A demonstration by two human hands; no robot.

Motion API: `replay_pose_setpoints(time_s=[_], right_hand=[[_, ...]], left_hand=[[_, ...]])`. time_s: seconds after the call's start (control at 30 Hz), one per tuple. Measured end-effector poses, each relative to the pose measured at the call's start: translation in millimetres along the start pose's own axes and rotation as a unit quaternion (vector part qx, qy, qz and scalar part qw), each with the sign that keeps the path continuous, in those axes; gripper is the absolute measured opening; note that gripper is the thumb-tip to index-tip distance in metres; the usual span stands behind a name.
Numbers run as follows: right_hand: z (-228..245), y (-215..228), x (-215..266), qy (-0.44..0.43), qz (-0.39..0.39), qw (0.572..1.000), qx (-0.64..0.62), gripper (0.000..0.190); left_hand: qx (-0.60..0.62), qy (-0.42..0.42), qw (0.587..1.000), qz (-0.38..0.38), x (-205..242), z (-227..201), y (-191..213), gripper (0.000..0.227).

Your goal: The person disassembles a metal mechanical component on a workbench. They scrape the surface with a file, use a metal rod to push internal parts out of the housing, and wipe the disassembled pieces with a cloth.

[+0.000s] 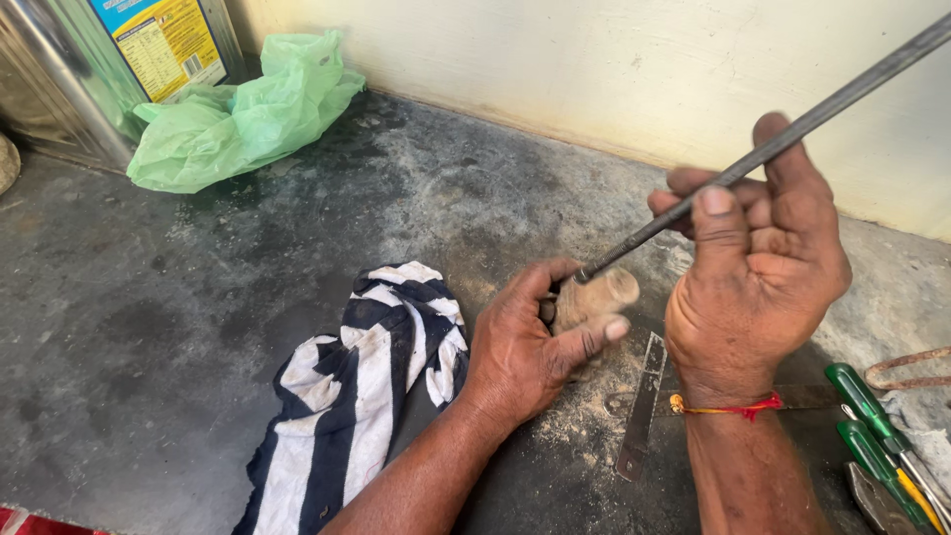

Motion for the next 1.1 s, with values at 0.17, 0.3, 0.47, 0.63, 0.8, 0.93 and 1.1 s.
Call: replay_pose_setpoints(time_s=[0.17, 0.3, 0.47, 0.63, 0.8, 0.93, 1.1], right_hand=[[-2.2, 0.2, -0.5, -0.049, 0.007, 0.998, -0.028, 0.055], [-4.0, 3.3, 1.0, -0.022, 0.016, 0.991, 0.128, 0.057], [-2.2, 5.6, -0.5, -0.028, 0.021, 0.994, 0.106, 0.055], [2.1, 2.4, -1.1, -0.054, 0.034, 0.998, 0.004, 0.057], [-1.4, 1.5, 2.3, -0.023, 0.053, 0.996, 0.075, 0.056], [-4.5, 4.7, 1.2, -0.011, 0.038, 0.987, 0.158, 0.046], [1.6, 0.9, 0.9, -0.023, 0.062, 0.998, 0.022, 0.048]], left_hand=[[-0.009, -0.045, 0.999, -0.007, 0.7, 0.6, -0.4, 0.07], [-0.022, -0.037, 0.999, -0.011, 1.1, 3.3, -0.7, 0.071], [-0.014, -0.022, 1.0, -0.014, 0.7, 3.9, 0.2, 0.074], [-0.024, -0.023, 0.999, -0.016, -0.2, 3.9, 0.4, 0.074], [0.002, -0.03, 1.0, 0.0, 1.5, 5.8, -1.5, 0.072], [-0.012, -0.046, 0.999, -0.008, 0.8, 4.5, -1.4, 0.07], [0.004, -0.04, 0.999, -0.008, 0.7, 3.7, -1.0, 0.068]])
Point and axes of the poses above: each hand's wrist, its own x-axis away from the middle knuckle, its own y-axis out of the back of the hand, z = x × y, the point moved 2 cm from there along -x, towards the middle knuckle, and after that the axes turned 3 degrees about -y, right-handed, at the moved point
